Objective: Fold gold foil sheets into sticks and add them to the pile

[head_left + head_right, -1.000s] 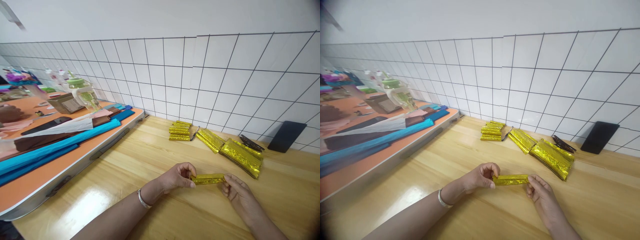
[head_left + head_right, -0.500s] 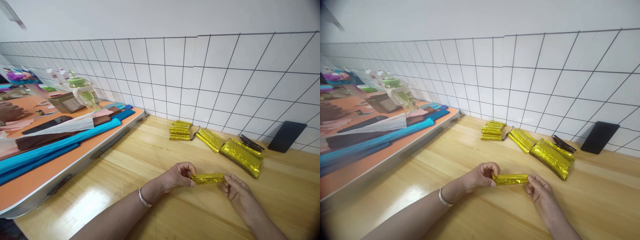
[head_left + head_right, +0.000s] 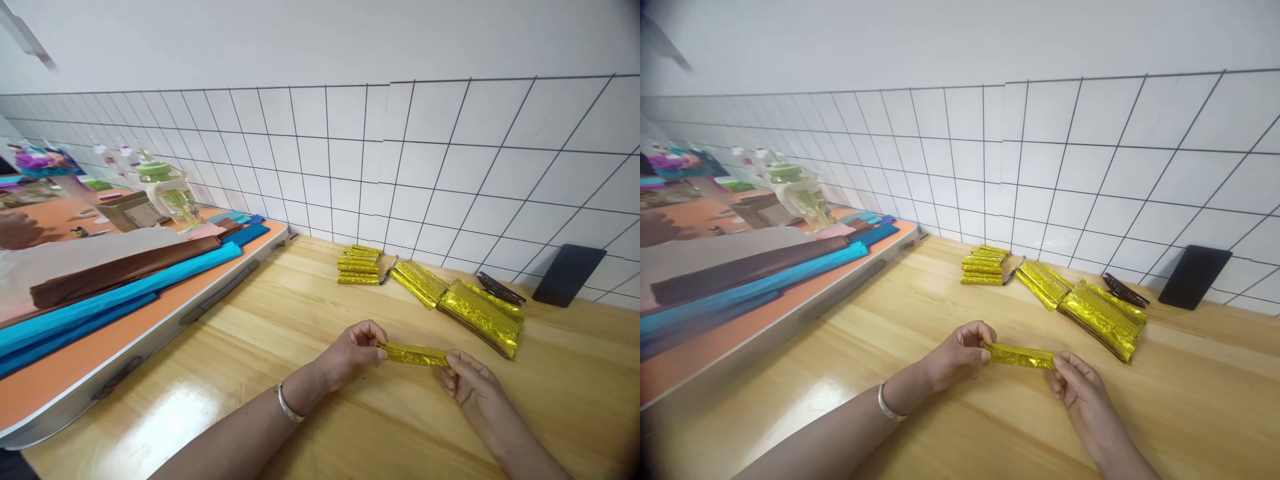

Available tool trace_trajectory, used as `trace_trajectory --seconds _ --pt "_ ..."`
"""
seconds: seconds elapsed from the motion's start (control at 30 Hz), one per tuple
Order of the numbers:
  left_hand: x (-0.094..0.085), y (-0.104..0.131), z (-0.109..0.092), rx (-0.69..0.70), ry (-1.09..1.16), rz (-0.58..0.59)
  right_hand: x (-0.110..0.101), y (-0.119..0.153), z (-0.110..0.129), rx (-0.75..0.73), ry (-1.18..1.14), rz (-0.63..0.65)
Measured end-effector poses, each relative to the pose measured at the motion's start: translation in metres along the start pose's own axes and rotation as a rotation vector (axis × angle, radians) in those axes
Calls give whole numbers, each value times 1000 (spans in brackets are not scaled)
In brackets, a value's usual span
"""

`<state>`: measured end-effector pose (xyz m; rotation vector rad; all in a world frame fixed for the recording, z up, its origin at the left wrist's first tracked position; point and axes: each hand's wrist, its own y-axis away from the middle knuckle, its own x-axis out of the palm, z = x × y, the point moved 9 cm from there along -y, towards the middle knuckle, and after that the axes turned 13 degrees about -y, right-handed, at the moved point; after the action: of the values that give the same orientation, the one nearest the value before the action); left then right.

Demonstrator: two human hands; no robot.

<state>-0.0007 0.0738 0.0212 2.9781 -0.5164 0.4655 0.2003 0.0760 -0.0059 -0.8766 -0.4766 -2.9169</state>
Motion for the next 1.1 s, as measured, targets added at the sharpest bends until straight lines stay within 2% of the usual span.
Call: trace_trajectory --seconds 0.2,0.37,0.53,0.67,0.87,1.1 --pt "-17 -2 2 7 -8 -148 7 7 -8 39 102 19" --pt "-16 0 1 29 68 -229 11 9 -5 -45 142 -11" --pt "6 6 15 -36 120 -259 14 15 1 -129 86 -76" --pt "33 10 32 -123 41 -191 22 23 5 -221 192 -82" --pt "60 16 35 -141 112 -98 42 33 14 -429 454 45" --pt "69 24 32 -197 257 -84 65 47 27 -721 769 175"
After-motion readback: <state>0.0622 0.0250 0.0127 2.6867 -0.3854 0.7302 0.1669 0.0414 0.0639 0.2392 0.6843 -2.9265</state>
